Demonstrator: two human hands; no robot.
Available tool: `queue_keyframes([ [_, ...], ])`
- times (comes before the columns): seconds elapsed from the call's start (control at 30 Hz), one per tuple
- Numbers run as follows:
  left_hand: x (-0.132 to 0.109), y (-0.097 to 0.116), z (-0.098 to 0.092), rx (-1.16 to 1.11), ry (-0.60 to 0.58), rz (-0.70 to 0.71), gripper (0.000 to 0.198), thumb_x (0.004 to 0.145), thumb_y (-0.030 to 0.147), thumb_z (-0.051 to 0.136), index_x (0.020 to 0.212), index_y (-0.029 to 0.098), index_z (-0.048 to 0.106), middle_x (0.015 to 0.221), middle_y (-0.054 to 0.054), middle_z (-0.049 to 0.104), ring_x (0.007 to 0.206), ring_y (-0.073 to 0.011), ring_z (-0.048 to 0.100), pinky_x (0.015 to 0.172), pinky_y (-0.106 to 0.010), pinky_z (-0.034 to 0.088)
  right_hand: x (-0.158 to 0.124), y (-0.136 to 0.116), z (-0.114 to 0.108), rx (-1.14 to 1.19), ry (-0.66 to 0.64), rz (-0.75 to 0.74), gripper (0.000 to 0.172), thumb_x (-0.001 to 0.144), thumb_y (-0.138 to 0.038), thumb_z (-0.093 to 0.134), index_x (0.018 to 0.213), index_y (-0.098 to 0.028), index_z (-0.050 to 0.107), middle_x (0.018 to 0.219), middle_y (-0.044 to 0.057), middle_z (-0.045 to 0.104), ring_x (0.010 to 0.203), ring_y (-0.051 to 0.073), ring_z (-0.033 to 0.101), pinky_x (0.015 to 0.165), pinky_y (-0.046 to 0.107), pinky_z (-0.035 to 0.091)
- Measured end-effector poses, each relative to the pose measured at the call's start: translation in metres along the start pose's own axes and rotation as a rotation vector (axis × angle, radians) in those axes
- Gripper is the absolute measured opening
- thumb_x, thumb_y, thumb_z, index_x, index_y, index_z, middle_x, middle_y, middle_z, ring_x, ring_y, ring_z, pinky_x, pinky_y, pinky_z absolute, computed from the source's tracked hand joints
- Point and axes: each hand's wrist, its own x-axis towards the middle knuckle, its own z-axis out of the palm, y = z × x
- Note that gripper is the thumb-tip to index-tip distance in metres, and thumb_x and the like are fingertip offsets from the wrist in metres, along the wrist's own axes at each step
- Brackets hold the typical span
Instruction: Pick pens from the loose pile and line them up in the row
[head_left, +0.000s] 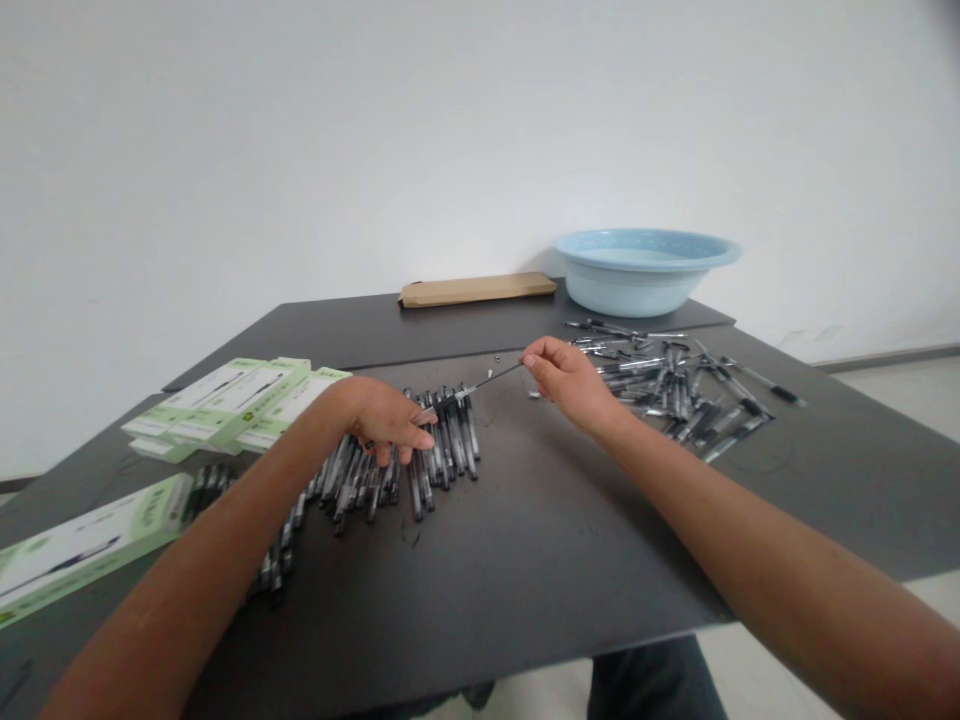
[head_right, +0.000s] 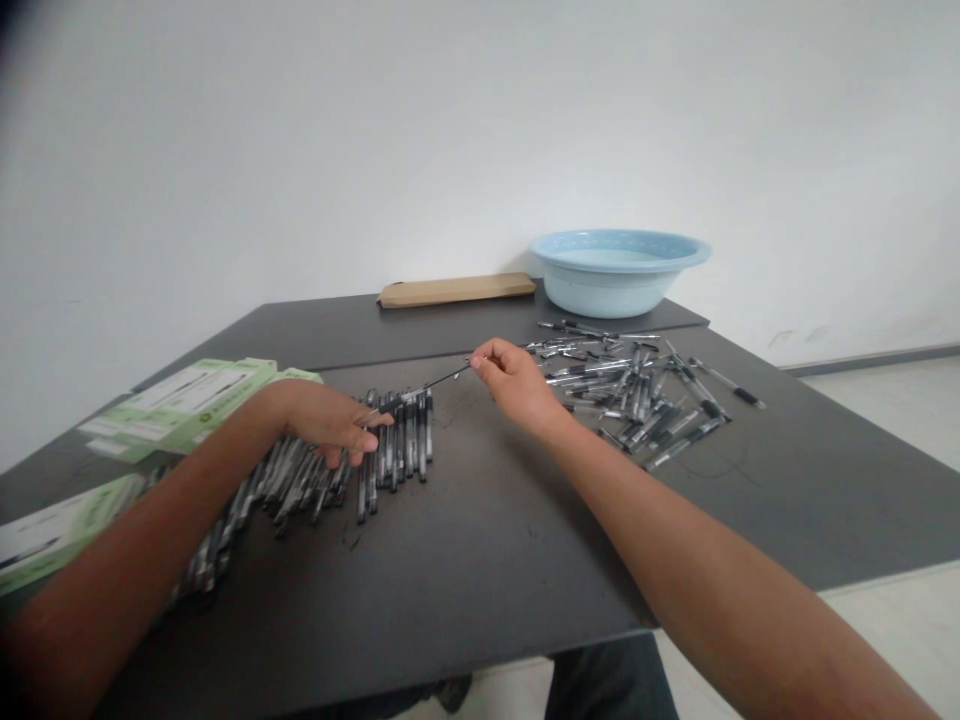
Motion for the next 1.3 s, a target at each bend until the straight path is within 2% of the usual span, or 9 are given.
queue_keyframes([
  [0.2,-0.0008,0.0015,-0.0006,-0.005,-0.009,-0.012,0.081,0.082,0.054,0.042,0.146,0.015,0.012,0.12,-0.015,0.062,0.087,-0.0231,0.065,0.064,-0.027,0.049,-0.0002,0.0027,-0.0003,-0.143,-0.027,-0.027,0.023,0.085,-0.037,0.049,0.073,-0.018,0.051,0.052,-0.005,0.043,0.049,0.009,0.039,0.049,0.022,0.03],
  [0.4,-0.0015,0.0031,0.0011,-0.015,0.001,-0.023,0.073,0.085,0.05,0.041,0.145,0.014,0.018,0.119,-0.016,0.062,0.086,-0.0225,0.065,0.065,-0.027,0.049,-0.0005,0.0041,0.0011,-0.127,-0.063,-0.054,0.02,0.084,-0.036,0.051,0.075,-0.018,0.052,0.056,-0.005,0.043,0.052,0.009,0.04,0.052,0.022,0.032],
  [0.53,-0.0004,0.0016,0.0012,-0.031,0.008,-0.015,0.075,0.083,0.053,0.045,0.143,0.015,0.024,0.118,-0.015,0.062,0.086,-0.0239,0.065,0.065,-0.028,0.05,-0.0012,0.0039,0.0024,-0.099,-0.087,-0.049,0.017,0.084,-0.034,0.051,0.079,-0.018,0.053,0.059,-0.005,0.043,0.052,0.009,0.04,0.052,0.022,0.032],
  [0.9,0.001,0.0003,0.0012,-0.053,0.007,-0.028,0.084,0.08,0.056,0.046,0.146,0.015,0.015,0.118,-0.015,0.063,0.086,-0.0238,0.066,0.065,-0.028,0.05,-0.0022,0.0039,0.003,-0.069,-0.103,-0.013,0.019,0.084,-0.037,0.051,0.079,-0.019,0.053,0.055,-0.006,0.04,0.049,0.008,0.038,0.05,0.022,0.03],
  [1.03,0.0005,0.0003,0.0015,-0.055,0.015,-0.012,0.081,0.08,0.057,0.047,0.145,0.015,0.02,0.118,-0.016,0.063,0.086,-0.0252,0.066,0.066,-0.03,0.05,-0.0011,0.002,0.0043,0.079,-0.002,0.069,0.014,0.083,-0.034,0.048,0.086,-0.02,0.051,0.052,-0.008,0.038,0.044,0.008,0.035,0.045,0.021,0.027],
  [1.1,0.0013,-0.0009,0.0013,-0.059,0.014,-0.009,0.082,0.08,0.056,0.048,0.145,0.016,0.018,0.118,-0.016,0.063,0.086,-0.0258,0.066,0.066,-0.031,0.05,0.0006,0.0001,0.0034,0.194,0.076,0.153,0.008,0.079,-0.024,0.046,0.086,-0.021,0.049,0.051,-0.008,0.037,0.042,0.008,0.034,0.042,0.021,0.025],
  [1.13,0.0019,-0.0018,0.0011,-0.062,0.01,-0.007,0.083,0.08,0.055,0.048,0.146,0.016,0.016,0.117,-0.016,0.063,0.086,-0.026,0.066,0.066,-0.031,0.05,0.0016,-0.0009,0.0025,0.252,0.096,0.206,0.01,0.076,-0.017,0.044,0.084,-0.021,0.048,0.05,-0.008,0.037,0.041,0.008,0.035,0.041,0.021,0.024],
  [1.2,0.0032,-0.0035,0.0008,-0.061,-0.004,0.001,0.084,0.081,0.053,0.047,0.147,0.014,0.011,0.118,-0.017,0.063,0.086,-0.026,0.066,0.067,-0.031,0.05,0.0034,-0.0025,0.0001,0.344,0.081,0.307,0.018,0.065,-0.008,0.04,0.078,-0.02,0.045,0.051,-0.007,0.041,0.04,0.007,0.036,0.041,0.021,0.024],
  [1.3,0.0044,-0.0053,0.0003,-0.057,-0.026,0.013,0.085,0.083,0.051,0.043,0.147,0.011,0.004,0.119,-0.018,0.062,0.087,-0.0255,0.066,0.069,-0.031,0.05,0.0048,-0.0033,-0.0026,0.394,0.0,0.396,0.022,0.056,-0.004,0.037,0.071,-0.019,0.044,0.053,-0.005,0.048,0.039,0.006,0.037,0.04,0.02,0.023],
])
